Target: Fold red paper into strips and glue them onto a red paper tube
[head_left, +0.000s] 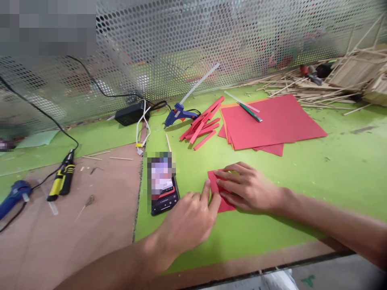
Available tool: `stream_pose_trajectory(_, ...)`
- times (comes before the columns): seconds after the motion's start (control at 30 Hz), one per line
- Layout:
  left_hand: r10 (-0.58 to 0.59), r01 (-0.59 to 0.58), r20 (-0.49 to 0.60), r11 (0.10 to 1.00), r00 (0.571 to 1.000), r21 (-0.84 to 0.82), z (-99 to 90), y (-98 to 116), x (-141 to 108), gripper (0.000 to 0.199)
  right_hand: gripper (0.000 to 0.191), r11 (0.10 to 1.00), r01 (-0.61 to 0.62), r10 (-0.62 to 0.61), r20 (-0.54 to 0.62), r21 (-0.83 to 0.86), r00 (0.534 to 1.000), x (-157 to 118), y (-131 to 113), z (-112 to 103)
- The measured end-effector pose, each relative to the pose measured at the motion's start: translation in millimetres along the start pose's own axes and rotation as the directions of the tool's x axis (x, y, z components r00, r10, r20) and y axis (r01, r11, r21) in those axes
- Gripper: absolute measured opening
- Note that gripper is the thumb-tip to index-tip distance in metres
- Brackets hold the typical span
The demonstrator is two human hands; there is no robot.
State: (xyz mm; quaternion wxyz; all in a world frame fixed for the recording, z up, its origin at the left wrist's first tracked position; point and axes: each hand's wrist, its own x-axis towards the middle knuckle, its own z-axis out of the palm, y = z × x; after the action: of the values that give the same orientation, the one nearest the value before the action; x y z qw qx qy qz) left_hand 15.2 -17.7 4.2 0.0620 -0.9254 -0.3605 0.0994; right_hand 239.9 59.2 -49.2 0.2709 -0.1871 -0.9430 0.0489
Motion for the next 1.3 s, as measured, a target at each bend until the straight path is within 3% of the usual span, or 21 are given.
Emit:
stream_pose_trajectory(0.17, 0.149, -0.152, -0.074, 0.987, 0.986, -0.048, -11.0, 25, -18, 0.036, 0.018, 1.0, 0.005, -0.005, -0.019, -0.004, 1.0, 0, 0, 0)
stream_pose_trajectory(0.3, 0.254, -0.287, -0.17, 0.935, 0.952, -0.209, -17.8, 30, -25, 0.003, 0.018, 1.0, -0.008, 0.008, -0.03, -0.004, 1.0, 0, -1, 0)
stream_pose_trajectory(0.33, 0.252, -0.291, -0.177, 0.924, 0.951, -0.248, -18.4, 28, -24, 0.003, 0.018, 1.0, -0.007, 0.007, -0.028, -0.006, 1.0, 0, -1, 0)
stream_pose_trajectory(0.4, 0.165, -0.206, -0.183, 0.949, 0.969, -0.24, -17.3, 20, -20, 0.009, 0.019, 1.0, 0.002, -0.002, -0.02, -0.01, 1.0, 0, 0, 0)
stream_pose_trajectory(0.53, -0.022, 0.006, -0.094, 0.987, 0.995, -0.159, -7.2, 0, -6, 0.028, 0.019, 1.0, 0.01, -0.01, -0.009, -0.001, 1.0, -1, 1, 0)
stream_pose_trajectory(0.7, -0.094, 0.091, -0.024, 0.989, 0.995, -0.114, 4.9, -14, 5, 0.036, 0.016, 1.0, 0.017, -0.017, -0.01, -0.012, 1.0, -1, 0, 1)
stream_pose_trajectory(0.97, -0.121, 0.115, -0.062, 0.989, 0.991, -0.097, 8.3, -18, 10, 0.036, 0.018, 1.0, 0.007, -0.007, -0.004, -0.02, 1.0, -2, 0, 2)
stream_pose_trajectory(1.17, -0.047, 0.039, -0.191, 0.998, 0.98, -0.045, 12.4, -11, 8, 0.034, 0.019, 1.0, 0.011, -0.011, -0.041, 0.006, 0.999, 1, -1, -1)
stream_pose_trajectory(1.3, -0.033, 0.027, -0.157, 0.999, 0.987, -0.04, 10.0, -8, 6, 0.04, 0.016, 0.999, 0.011, -0.008, -0.091, 0.033, 0.996, 1, 2, -6)
